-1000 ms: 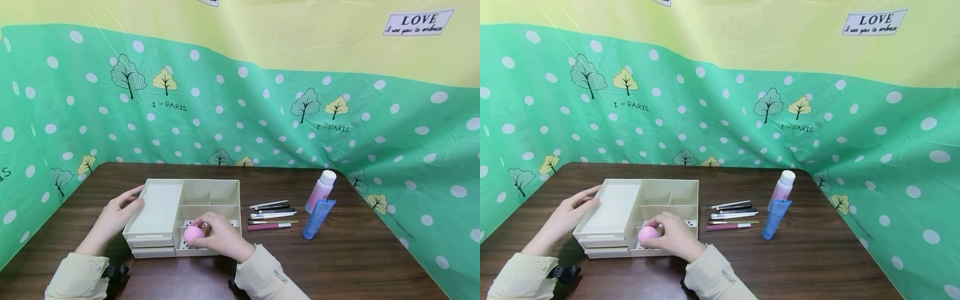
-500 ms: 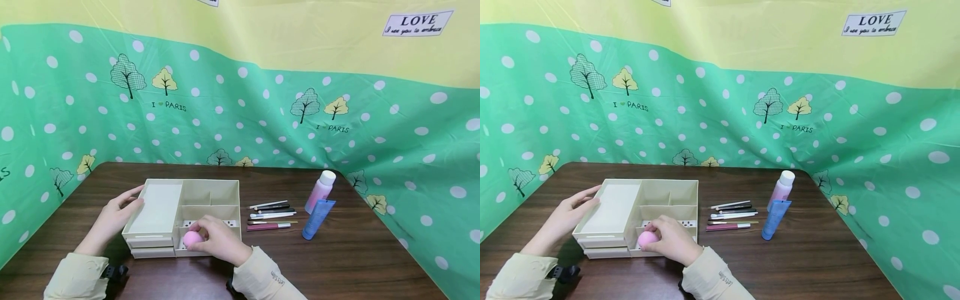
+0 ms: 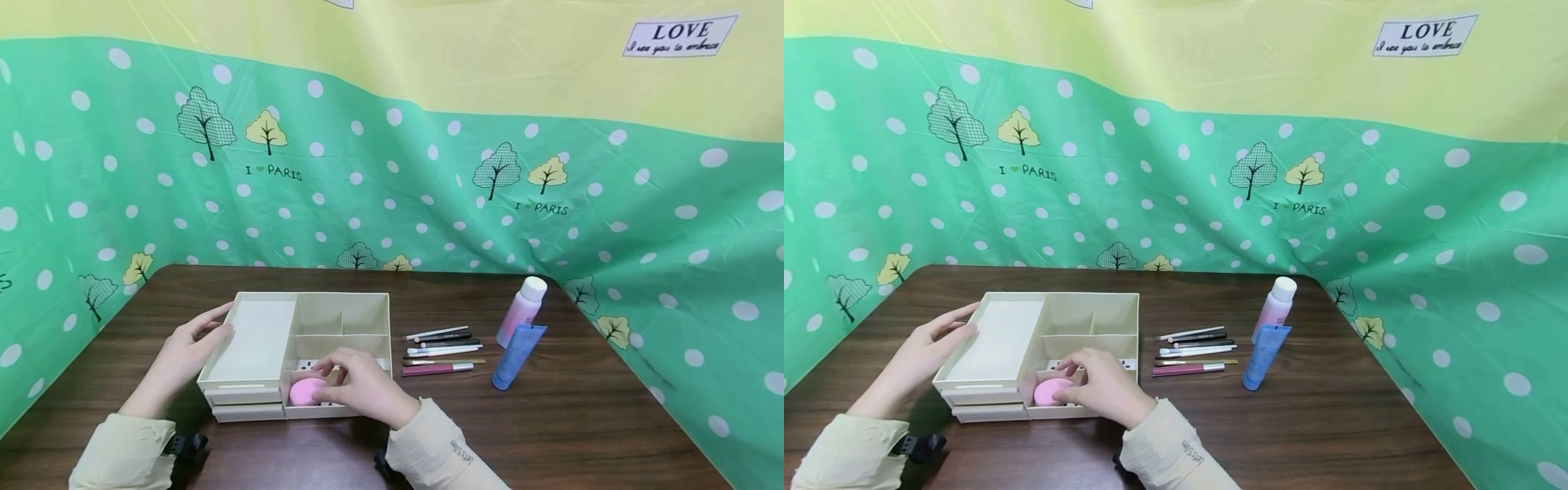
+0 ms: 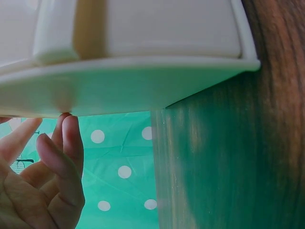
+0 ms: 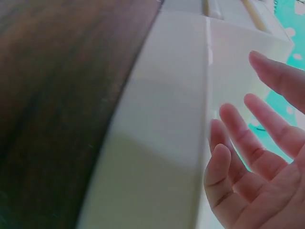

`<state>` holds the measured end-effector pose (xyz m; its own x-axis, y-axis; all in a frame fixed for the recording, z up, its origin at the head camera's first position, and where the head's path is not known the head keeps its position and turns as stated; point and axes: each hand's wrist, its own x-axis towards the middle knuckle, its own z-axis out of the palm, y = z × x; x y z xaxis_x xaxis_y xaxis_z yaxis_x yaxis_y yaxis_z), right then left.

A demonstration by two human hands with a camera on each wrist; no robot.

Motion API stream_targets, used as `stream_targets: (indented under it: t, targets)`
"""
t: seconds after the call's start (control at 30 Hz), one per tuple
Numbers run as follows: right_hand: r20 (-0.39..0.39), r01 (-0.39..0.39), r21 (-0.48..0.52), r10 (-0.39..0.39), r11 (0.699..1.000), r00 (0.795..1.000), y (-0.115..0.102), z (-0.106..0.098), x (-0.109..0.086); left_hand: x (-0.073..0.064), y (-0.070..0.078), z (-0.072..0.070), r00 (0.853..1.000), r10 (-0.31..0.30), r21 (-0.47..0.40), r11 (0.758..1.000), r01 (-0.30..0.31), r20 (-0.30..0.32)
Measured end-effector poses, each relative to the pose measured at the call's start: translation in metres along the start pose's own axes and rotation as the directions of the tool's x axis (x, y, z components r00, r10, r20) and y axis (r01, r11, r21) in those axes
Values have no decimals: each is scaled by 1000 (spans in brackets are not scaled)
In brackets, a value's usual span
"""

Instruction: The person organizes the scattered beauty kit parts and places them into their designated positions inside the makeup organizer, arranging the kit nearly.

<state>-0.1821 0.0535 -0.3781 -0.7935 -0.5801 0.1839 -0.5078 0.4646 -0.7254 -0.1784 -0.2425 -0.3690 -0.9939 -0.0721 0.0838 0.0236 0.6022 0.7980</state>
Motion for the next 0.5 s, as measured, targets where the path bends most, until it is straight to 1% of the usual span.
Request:
stream_targets:
  t: [0.13, 0.27, 0.5]
  targets:
    - [-2, -17, 51, 17, 999, 1000, -3, -9, -2, 1, 0, -1, 1000, -16, 2, 1000, 16, 11]
    - [-10, 3, 69, -2, 998, 1000, -6, -16, -4, 1, 0, -2, 999, -31, -4, 1000, 31, 21]
    - [-38, -6, 79, 9, 997, 999, -9, -29, -10, 0, 0, 0, 1000, -14, -2, 1000, 14, 10]
